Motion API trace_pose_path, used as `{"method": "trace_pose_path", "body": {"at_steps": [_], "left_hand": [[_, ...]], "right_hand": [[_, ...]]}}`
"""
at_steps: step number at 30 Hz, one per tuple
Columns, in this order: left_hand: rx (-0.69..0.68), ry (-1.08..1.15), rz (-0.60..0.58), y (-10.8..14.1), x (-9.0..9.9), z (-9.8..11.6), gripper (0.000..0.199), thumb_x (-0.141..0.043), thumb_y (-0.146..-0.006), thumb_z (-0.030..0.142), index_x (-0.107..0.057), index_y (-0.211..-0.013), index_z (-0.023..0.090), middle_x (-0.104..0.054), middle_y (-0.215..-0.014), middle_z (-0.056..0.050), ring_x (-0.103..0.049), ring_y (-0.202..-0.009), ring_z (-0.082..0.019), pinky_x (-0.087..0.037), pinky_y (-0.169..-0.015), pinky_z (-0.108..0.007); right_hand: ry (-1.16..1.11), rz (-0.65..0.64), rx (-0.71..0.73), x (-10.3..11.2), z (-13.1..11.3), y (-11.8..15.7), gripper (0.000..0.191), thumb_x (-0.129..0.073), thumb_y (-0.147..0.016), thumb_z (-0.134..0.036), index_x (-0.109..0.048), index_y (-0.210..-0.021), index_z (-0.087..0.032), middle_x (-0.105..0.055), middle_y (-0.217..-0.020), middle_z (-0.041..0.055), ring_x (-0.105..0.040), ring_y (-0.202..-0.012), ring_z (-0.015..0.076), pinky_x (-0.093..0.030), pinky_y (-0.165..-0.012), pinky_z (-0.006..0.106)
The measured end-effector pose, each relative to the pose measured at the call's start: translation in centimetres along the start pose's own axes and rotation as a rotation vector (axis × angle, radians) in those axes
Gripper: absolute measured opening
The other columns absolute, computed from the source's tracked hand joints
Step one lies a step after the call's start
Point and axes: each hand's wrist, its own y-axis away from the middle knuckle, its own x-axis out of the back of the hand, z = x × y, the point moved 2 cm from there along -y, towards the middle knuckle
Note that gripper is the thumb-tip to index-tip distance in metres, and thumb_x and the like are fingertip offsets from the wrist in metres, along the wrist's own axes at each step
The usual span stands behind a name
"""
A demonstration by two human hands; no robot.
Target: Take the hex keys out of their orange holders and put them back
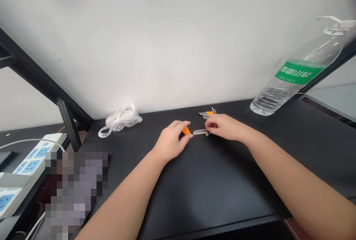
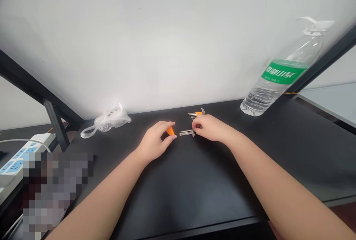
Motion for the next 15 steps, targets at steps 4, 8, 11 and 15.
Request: {"method": "trace_pose_path", "body": {"at_steps": [4, 8, 11, 15], "left_hand": [[0.003, -0.009, -0.008, 0.0, -0.1, 0.0, 0.038, -0.060, -0.099, 0.033, -0.058, -0.136, 0.027, -0.067, -0.127, -0.007, -0.066, -0.114, -0.021, -0.056, -0.102, -0.039], [0.011, -0.016, -0.013, 0.0, -0.1, -0.2, 0.038, -0.058, -0.100, 0.030, -0.055, -0.138, 0.027, -0.064, -0.135, -0.006, -0.065, -0.120, -0.021, -0.054, -0.105, -0.040], [0.044, -0.027, -0.007, 0.0, -0.1, -0.3, 0.041, -0.059, -0.099, 0.030, -0.052, -0.140, 0.027, -0.063, -0.138, -0.006, -0.064, -0.121, -0.023, -0.055, -0.104, -0.042], [0.073, -0.040, -0.006, 0.0, 0.0, -0.3, 0.047, -0.062, -0.097, 0.030, -0.048, -0.142, 0.027, -0.065, -0.137, -0.006, -0.065, -0.121, -0.025, -0.054, -0.104, -0.044]], "right_hand": [[0.089, -0.002, -0.136, -0.6, 0.2, 0.0, 0.005, -0.067, -0.076, -0.021, -0.064, -0.075, -0.024, -0.068, -0.077, 0.0024, -0.063, -0.069, 0.0204, -0.043, -0.059, 0.031], [-0.007, 0.024, -0.089, -0.1, -1.1, 0.4, 0.007, -0.064, -0.080, -0.020, -0.059, -0.077, -0.024, -0.065, -0.073, -0.0005, -0.060, -0.064, 0.0181, -0.042, -0.058, 0.030], [-0.173, 0.104, 0.073, 0.8, -3.0, 0.8, 0.009, -0.056, -0.091, -0.024, -0.065, -0.090, -0.026, -0.067, -0.080, 0.0001, -0.061, -0.069, 0.0175, -0.048, -0.065, 0.032], [-0.204, 0.262, 0.182, 1.6, -4.9, 1.2, 0.019, -0.053, -0.098, -0.028, -0.072, -0.098, -0.027, -0.069, -0.094, 0.0046, -0.064, -0.078, 0.0197, -0.050, -0.070, 0.035]]}}
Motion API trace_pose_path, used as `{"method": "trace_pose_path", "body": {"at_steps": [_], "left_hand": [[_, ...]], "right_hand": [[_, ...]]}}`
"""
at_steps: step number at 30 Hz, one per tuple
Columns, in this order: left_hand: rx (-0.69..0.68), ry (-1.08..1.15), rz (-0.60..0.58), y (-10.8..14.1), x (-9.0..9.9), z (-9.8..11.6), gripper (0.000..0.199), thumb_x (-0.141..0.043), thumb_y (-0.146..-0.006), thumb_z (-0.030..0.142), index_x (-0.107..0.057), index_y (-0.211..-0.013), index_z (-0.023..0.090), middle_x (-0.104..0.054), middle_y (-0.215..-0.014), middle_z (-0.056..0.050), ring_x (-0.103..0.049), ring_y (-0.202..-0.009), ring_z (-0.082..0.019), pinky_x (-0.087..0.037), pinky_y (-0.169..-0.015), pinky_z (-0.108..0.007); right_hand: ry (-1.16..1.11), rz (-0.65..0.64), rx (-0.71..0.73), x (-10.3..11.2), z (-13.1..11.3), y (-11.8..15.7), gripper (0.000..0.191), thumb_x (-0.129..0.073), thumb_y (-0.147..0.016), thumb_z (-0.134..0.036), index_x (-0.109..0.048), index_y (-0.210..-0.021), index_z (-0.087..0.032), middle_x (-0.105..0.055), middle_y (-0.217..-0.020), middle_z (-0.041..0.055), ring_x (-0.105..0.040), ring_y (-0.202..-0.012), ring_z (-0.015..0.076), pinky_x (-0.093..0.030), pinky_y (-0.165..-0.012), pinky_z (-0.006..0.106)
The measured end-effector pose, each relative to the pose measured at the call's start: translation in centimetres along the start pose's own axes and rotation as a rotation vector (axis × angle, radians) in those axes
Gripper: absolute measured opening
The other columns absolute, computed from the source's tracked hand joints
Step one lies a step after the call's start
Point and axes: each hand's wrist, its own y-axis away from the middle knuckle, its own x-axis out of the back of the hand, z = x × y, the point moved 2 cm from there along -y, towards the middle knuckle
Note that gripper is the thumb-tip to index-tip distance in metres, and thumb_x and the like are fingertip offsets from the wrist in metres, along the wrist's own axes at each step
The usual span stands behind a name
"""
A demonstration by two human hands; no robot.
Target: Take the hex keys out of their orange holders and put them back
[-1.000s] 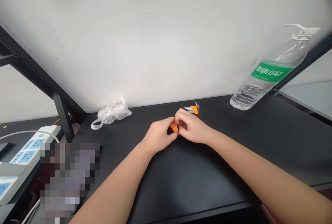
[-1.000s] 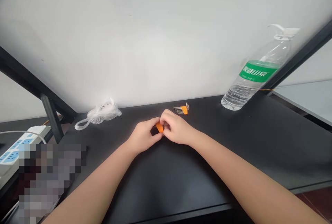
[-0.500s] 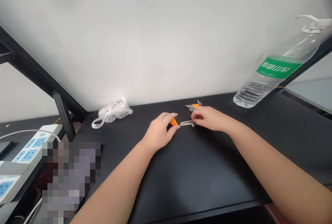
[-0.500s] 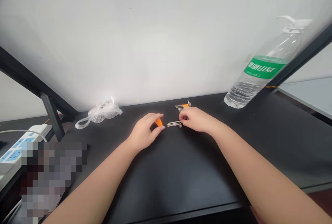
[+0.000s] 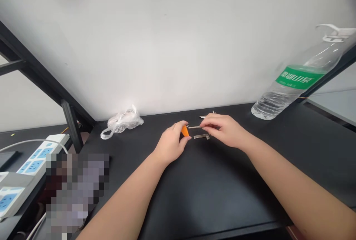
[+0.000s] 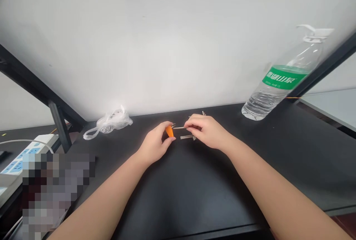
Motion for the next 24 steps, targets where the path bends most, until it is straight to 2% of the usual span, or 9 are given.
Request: {"method": "trace_pose_path", "body": {"at_steps": [7, 12, 20, 24], "left_hand": [[-0.023, -0.023, -0.016, -0.01, -0.09, 0.06, 0.048, -0.062, -0.097, 0.030, -0.046, -0.142, 0.027, -0.065, -0.138, -0.006, -0.065, -0.122, -0.026, -0.055, -0.103, -0.045], [-0.073, -0.107, -0.065, 0.00, -0.16, 0.23, 0.049, -0.063, -0.096, 0.030, -0.046, -0.142, 0.026, -0.067, -0.134, -0.006, -0.066, -0.118, -0.028, -0.055, -0.101, -0.047], [-0.077, -0.112, -0.064, 0.00, -0.08, 0.30, 0.046, -0.062, -0.097, 0.030, -0.047, -0.141, 0.026, -0.067, -0.134, -0.006, -0.067, -0.115, -0.026, -0.056, -0.098, -0.045], [-0.125, -0.108, -0.083, -0.01, 0.08, 1.00, 0.044, -0.063, -0.097, 0.028, -0.047, -0.138, 0.026, -0.069, -0.129, -0.005, -0.068, -0.111, -0.025, -0.055, -0.096, -0.043]], "right_hand": [[0.068, 0.038, 0.122, -0.38, -0.61, -0.03, 0.024, -0.050, -0.101, -0.024, -0.074, -0.100, -0.025, -0.071, -0.097, 0.0059, -0.065, -0.080, 0.0198, -0.053, -0.074, 0.037], [0.139, 0.024, 0.205, -0.39, -0.76, 0.33, 0.028, -0.047, -0.102, -0.018, -0.074, -0.106, -0.024, -0.071, -0.103, 0.0068, -0.068, -0.090, 0.0208, -0.054, -0.079, 0.036], [0.093, -0.038, 0.186, -0.03, -1.11, 0.53, 0.027, -0.049, -0.101, -0.016, -0.074, -0.103, -0.025, -0.071, -0.100, 0.0046, -0.067, -0.091, 0.0207, -0.054, -0.081, 0.037], [0.031, -0.006, 0.161, -0.29, -0.82, 0.29, 0.026, -0.050, -0.100, -0.016, -0.074, -0.103, -0.025, -0.072, -0.101, 0.0041, -0.067, -0.090, 0.0202, -0.055, -0.082, 0.037]]}}
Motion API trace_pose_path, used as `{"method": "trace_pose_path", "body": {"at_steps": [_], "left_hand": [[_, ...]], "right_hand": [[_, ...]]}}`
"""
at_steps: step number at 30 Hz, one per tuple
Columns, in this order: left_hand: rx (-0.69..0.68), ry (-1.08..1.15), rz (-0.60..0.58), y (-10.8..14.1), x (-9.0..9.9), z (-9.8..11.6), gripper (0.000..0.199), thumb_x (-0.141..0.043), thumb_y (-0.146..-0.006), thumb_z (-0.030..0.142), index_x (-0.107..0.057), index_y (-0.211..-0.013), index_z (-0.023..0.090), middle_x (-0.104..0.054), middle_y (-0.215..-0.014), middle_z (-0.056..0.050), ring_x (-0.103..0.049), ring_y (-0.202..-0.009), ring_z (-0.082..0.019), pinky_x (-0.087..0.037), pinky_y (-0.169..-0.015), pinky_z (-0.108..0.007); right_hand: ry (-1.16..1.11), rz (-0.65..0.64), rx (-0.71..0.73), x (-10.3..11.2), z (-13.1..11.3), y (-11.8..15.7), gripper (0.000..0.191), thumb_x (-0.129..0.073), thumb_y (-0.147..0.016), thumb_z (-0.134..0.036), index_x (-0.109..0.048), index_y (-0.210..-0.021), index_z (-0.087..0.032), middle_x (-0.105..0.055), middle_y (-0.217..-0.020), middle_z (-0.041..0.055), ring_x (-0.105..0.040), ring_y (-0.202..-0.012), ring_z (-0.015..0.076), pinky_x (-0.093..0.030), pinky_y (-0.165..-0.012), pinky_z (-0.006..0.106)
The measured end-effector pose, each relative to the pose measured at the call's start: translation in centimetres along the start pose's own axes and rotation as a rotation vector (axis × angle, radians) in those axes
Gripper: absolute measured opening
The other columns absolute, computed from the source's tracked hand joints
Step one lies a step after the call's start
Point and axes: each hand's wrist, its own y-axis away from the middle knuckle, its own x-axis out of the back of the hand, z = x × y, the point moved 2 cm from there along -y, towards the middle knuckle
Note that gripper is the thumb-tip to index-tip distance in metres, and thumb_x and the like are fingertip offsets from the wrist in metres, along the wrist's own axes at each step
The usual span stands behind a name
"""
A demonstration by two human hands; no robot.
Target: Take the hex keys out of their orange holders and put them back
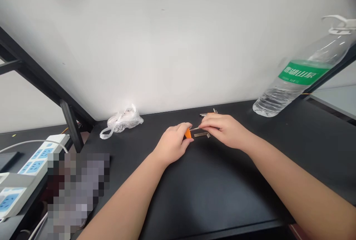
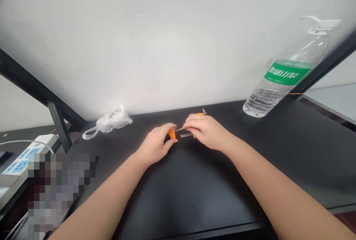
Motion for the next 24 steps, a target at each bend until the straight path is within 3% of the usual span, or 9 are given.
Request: {"method": "trace_pose_path", "body": {"at_steps": [7, 11, 14, 18, 24], "left_hand": [[0.004, 0.050, -0.015, -0.1, 0.2, 0.6, 0.040, -0.061, -0.097, 0.026, -0.047, -0.134, 0.024, -0.071, -0.116, -0.005, -0.069, -0.099, -0.023, -0.056, -0.088, -0.040], [-0.015, 0.059, 0.000, 0.0, 0.2, 0.1, 0.041, -0.059, -0.098, 0.026, -0.048, -0.138, 0.026, -0.067, -0.127, -0.006, -0.067, -0.111, -0.023, -0.055, -0.095, -0.040], [-0.060, 0.063, -0.008, 0.0, 0.2, 0.0, 0.032, -0.054, -0.101, 0.026, -0.053, -0.133, 0.025, -0.065, -0.129, -0.007, -0.066, -0.114, -0.022, -0.055, -0.098, -0.039], [-0.043, 0.056, -0.005, 0.0, 0.2, 0.1, 0.029, -0.050, -0.103, 0.028, -0.056, -0.132, 0.025, -0.063, -0.131, -0.008, -0.066, -0.108, -0.021, -0.056, -0.096, -0.039], [0.006, 0.021, -0.015, 0.1, 0.4, 0.3, 0.026, -0.048, -0.103, 0.028, -0.060, -0.127, 0.028, -0.057, -0.132, -0.008, -0.065, -0.096, -0.018, -0.058, -0.086, -0.035]], "right_hand": [[-0.097, -0.047, -0.034, -2.2, -1.3, -0.6, 0.017, -0.054, -0.096, -0.017, -0.067, -0.102, -0.025, -0.066, -0.108, 0.0061, -0.065, -0.087, 0.0185, -0.055, -0.074, 0.034], [-0.075, -0.015, -0.148, -1.4, 0.3, -0.3, 0.015, -0.056, -0.093, -0.020, -0.062, -0.107, -0.024, -0.064, -0.111, 0.0068, -0.064, -0.085, 0.0184, -0.054, -0.073, 0.034], [0.128, -0.139, -0.227, -0.4, 2.6, 0.2, 0.011, -0.054, -0.093, -0.025, -0.066, -0.092, -0.024, -0.065, -0.094, 0.0042, -0.061, -0.078, 0.0197, -0.050, -0.072, 0.036], [0.148, -0.314, -0.279, 0.1, 4.3, 0.5, 0.015, -0.055, -0.091, -0.027, -0.070, -0.087, -0.025, -0.070, -0.091, 0.0028, -0.064, -0.081, 0.0211, -0.049, -0.074, 0.035], [0.194, -0.363, -0.445, -0.8, 4.1, 0.3, 0.008, -0.060, -0.084, -0.024, -0.067, -0.081, -0.023, -0.071, -0.087, 0.0030, -0.063, -0.076, 0.0192, -0.044, -0.067, 0.030]]}}
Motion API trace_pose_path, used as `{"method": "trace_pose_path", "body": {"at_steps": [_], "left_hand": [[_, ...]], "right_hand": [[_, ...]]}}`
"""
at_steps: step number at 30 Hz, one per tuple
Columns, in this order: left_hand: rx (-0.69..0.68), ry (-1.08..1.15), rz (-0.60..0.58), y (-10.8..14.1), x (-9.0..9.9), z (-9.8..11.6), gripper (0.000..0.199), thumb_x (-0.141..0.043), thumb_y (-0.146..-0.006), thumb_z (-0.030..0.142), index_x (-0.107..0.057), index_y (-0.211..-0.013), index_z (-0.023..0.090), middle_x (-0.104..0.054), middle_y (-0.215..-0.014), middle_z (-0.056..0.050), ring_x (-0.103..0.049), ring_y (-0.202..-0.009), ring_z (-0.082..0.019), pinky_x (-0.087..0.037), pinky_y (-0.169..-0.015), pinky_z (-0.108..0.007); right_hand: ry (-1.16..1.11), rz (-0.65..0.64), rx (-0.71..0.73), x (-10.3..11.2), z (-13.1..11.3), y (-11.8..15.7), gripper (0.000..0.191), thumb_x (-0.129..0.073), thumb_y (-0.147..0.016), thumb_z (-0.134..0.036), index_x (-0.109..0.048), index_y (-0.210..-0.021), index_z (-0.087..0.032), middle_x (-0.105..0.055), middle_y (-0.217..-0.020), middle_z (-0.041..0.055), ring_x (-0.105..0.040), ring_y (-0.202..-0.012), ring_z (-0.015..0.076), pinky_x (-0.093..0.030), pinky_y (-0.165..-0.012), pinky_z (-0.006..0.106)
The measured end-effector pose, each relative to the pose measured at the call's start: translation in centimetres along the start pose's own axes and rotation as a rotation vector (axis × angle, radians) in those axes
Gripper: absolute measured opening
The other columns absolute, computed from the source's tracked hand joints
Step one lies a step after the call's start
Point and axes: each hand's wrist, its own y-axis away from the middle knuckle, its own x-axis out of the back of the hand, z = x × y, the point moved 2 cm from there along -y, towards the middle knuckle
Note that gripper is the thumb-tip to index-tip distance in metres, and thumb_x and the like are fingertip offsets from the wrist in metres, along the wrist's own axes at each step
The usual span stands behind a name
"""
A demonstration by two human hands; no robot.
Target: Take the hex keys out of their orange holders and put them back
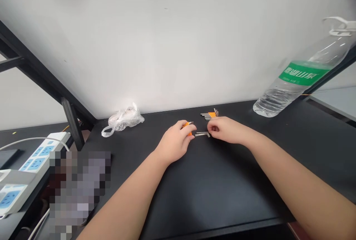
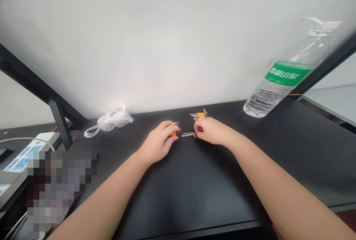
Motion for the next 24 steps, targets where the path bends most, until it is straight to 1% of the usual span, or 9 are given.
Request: {"method": "trace_pose_path", "body": {"at_steps": [2, 4, 7, 9, 11, 13, 15, 18, 24], "left_hand": [[0.021, 0.003, -0.010, 0.1, -0.1, 0.1, 0.026, -0.045, -0.104, 0.030, -0.062, -0.124, 0.028, -0.055, -0.130, -0.008, -0.064, -0.090, -0.016, -0.059, -0.082, -0.033], [0.047, 0.013, 0.002, 0.1, -0.1, 0.0, 0.029, -0.041, -0.105, 0.031, -0.061, -0.126, 0.029, -0.052, -0.132, -0.008, -0.064, -0.086, -0.015, -0.059, -0.080, -0.033], [0.081, 0.034, 0.037, 0.2, -0.2, -0.1, 0.033, -0.039, -0.106, 0.030, -0.057, -0.134, 0.029, -0.049, -0.135, -0.009, -0.064, -0.088, -0.015, -0.059, -0.081, -0.035], [0.094, 0.052, 0.045, 0.2, -0.3, -0.2, 0.034, -0.040, -0.106, 0.030, -0.056, -0.136, 0.029, -0.049, -0.135, -0.009, -0.064, -0.090, -0.016, -0.059, -0.083, -0.036], [0.094, 0.076, 0.044, 0.2, -0.2, -0.3, 0.036, -0.042, -0.105, 0.029, -0.053, -0.139, 0.029, -0.051, -0.135, -0.009, -0.065, -0.093, -0.017, -0.059, -0.086, -0.037], [0.084, 0.104, 0.048, 0.1, -0.1, -0.3, 0.040, -0.046, -0.104, 0.028, -0.048, -0.144, 0.029, -0.053, -0.136, -0.009, -0.065, -0.101, -0.019, -0.059, -0.091, -0.038], [0.079, 0.125, 0.059, 0.0, 0.0, -0.3, 0.046, -0.051, -0.102, 0.028, -0.043, -0.147, 0.028, -0.054, -0.139, -0.010, -0.064, -0.111, -0.021, -0.057, -0.097, -0.040], [0.079, 0.129, 0.069, 0.0, -0.1, -0.3, 0.050, -0.055, -0.101, 0.028, -0.040, -0.148, 0.027, -0.055, -0.142, -0.010, -0.062, -0.121, -0.024, -0.055, -0.103, -0.043], [0.062, 0.100, 0.050, -0.1, -0.2, -0.4, 0.050, -0.055, -0.101, 0.029, -0.040, -0.148, 0.026, -0.057, -0.142, -0.011, -0.061, -0.124, -0.025, -0.054, -0.104, -0.044]], "right_hand": [[0.036, -0.023, -0.083, -0.3, -0.2, 0.0, 0.002, -0.064, -0.080, -0.024, -0.065, -0.080, -0.022, -0.070, -0.084, 0.0033, -0.062, -0.072, 0.0187, -0.042, -0.063, 0.029], [0.074, -0.037, -0.152, -0.4, -0.3, 0.0, 0.005, -0.067, -0.076, -0.025, -0.063, -0.078, -0.022, -0.069, -0.081, 0.0036, -0.062, -0.069, 0.0184, -0.039, -0.058, 0.029], [0.092, -0.005, -0.171, -0.3, -0.6, 0.3, 0.009, -0.068, -0.074, -0.022, -0.058, -0.074, -0.022, -0.067, -0.076, 0.0028, -0.059, -0.063, 0.0179, -0.036, -0.054, 0.029], [0.040, 0.060, -0.103, 0.1, -1.0, 0.5, 0.010, -0.065, -0.076, -0.020, -0.055, -0.073, -0.022, -0.065, -0.072, 0.0010, -0.058, -0.062, 0.0174, -0.038, -0.055, 0.029], [-0.067, 0.128, 0.018, 0.5, -1.5, 0.8, 0.007, -0.061, -0.082, -0.021, -0.055, -0.078, -0.023, -0.064, -0.072, -0.0008, -0.059, -0.063, 0.0170, -0.043, -0.059, 0.029], [-0.172, 0.195, 0.136, 1.0, -2.1, 1.2, 0.006, -0.056, -0.089, -0.023, -0.058, -0.083, -0.024, -0.065, -0.075, -0.0012, -0.059, -0.066, 0.0168, -0.047, -0.063, 0.030], [-0.228, 0.264, 0.224, 1.3, -2.7, 1.5, 0.009, -0.055, -0.093, -0.026, -0.061, -0.087, -0.025, -0.065, -0.078, 0.0002, -0.060, -0.069, 0.0175, -0.048, -0.065, 0.031], [-0.237, 0.340, 0.285, 1.5, -3.6, 1.8, 0.011, -0.056, -0.095, -0.027, -0.065, -0.090, -0.024, -0.065, -0.080, 0.0021, -0.059, -0.071, 0.0179, -0.048, -0.067, 0.033], [-0.119, 0.367, 0.315, 1.3, -4.4, 1.9, 0.017, -0.051, -0.100, -0.025, -0.064, -0.088, -0.023, -0.063, -0.082, 0.0028, -0.055, -0.070, 0.0174, -0.045, -0.066, 0.033]]}}
